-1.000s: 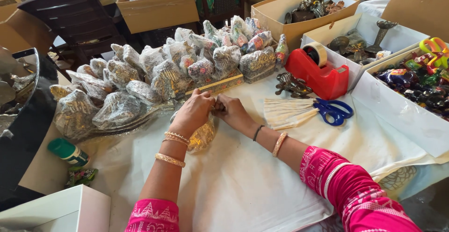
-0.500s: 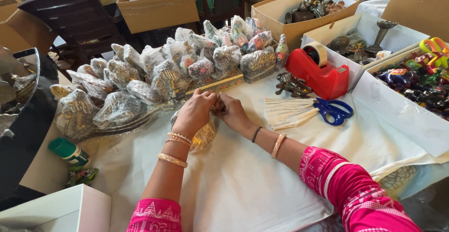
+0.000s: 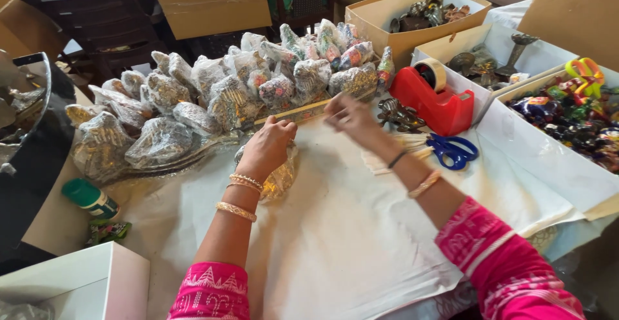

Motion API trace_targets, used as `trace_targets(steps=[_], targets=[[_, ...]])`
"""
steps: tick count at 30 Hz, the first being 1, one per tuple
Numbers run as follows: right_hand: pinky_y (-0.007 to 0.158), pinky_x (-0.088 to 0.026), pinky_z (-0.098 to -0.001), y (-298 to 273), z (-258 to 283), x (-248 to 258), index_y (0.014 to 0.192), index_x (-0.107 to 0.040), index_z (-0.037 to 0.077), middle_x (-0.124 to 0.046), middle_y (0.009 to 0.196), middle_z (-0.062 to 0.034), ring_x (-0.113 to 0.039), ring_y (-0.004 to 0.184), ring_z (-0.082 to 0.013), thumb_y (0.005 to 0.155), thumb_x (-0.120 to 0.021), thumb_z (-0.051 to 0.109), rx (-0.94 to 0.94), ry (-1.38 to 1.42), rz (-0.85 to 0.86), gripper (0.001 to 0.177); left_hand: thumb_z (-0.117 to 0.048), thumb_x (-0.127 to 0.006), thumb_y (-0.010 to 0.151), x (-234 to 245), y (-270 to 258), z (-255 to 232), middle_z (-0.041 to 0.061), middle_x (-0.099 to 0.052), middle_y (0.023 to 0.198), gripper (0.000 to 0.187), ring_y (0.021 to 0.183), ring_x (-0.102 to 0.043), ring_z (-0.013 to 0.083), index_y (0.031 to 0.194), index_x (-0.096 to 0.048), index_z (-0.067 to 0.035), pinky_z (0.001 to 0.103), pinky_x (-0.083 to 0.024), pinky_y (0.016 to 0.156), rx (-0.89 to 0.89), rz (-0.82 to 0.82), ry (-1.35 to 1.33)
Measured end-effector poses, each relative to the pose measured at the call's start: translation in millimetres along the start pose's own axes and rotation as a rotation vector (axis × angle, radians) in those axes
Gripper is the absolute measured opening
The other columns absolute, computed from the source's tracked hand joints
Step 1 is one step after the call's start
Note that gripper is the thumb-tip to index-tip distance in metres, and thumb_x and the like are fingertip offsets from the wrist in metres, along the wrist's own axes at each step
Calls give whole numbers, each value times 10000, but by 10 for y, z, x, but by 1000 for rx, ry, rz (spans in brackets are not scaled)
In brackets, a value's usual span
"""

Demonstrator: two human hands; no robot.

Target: The person wraps a small decorative figurine in bubble wrap, securing it with adhesive tape. They then place the wrapped item into a white box and retrieve a new sheet of bubble wrap to continue the process.

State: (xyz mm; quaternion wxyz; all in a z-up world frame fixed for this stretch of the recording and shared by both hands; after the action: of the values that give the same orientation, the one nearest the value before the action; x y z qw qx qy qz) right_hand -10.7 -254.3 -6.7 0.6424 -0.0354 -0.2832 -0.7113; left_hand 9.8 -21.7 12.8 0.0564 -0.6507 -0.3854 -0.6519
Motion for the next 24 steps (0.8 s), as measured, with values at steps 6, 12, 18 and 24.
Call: trace_targets(steps=[6, 12, 18, 24], targets=[[845, -527, -467, -359, -194, 1557, 1046, -671, 24, -685, 1029, -190, -674, 966, -383, 1060, -686, 227, 239, -691, -476, 204, 38, -676, 739, 86, 2, -55, 92, -673, 1012, 193, 1080, -567, 386, 899, -588, -26, 469, -534, 846, -1, 3, -49], [913, -493, -495, -739, -713, 2667, 999, -736, 64, -655, 1009, -183, -595, 997, -420, 1025, -664, 229, 53, -1201, -493, 182, 43, -653, 779, 35, 12, -18, 81, -680, 990, 145, 1125, -574, 373, 890, -594, -30, 471, -548, 837, 33, 21, -66], [941, -486, -485, -613, -1148, 2833, 1048, -795, 141, -649, 1075, -193, -584, 1038, -417, 984, -675, 294, -17, -1195, -401, 204, 55, -644, 759, -16, 30, 10, 89, -682, 1001, 168, 1103, -587, 371, 900, -610, -29, 462, -559, 857, 5, 20, -5], [932, -427, -479, -330, -1401, 2829, 979, -828, 198, -626, 1129, -148, -535, 1042, -427, 886, -723, 342, -192, -1168, -419, 202, 28, -664, 765, 15, 33, -6, 89, -683, 982, 151, 1092, -590, 363, 895, -617, -33, 463, -560, 853, 13, 20, -9]])
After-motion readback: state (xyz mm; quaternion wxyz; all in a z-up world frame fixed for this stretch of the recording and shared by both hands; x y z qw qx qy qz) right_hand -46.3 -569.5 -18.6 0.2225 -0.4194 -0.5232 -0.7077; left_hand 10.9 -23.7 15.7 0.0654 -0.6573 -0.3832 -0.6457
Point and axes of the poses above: each hand's wrist, its own y-axis towards the middle knuckle, its own x-axis out of the back of the hand, z = x × y, the point moved 3 cm from there along y, towards the middle knuckle
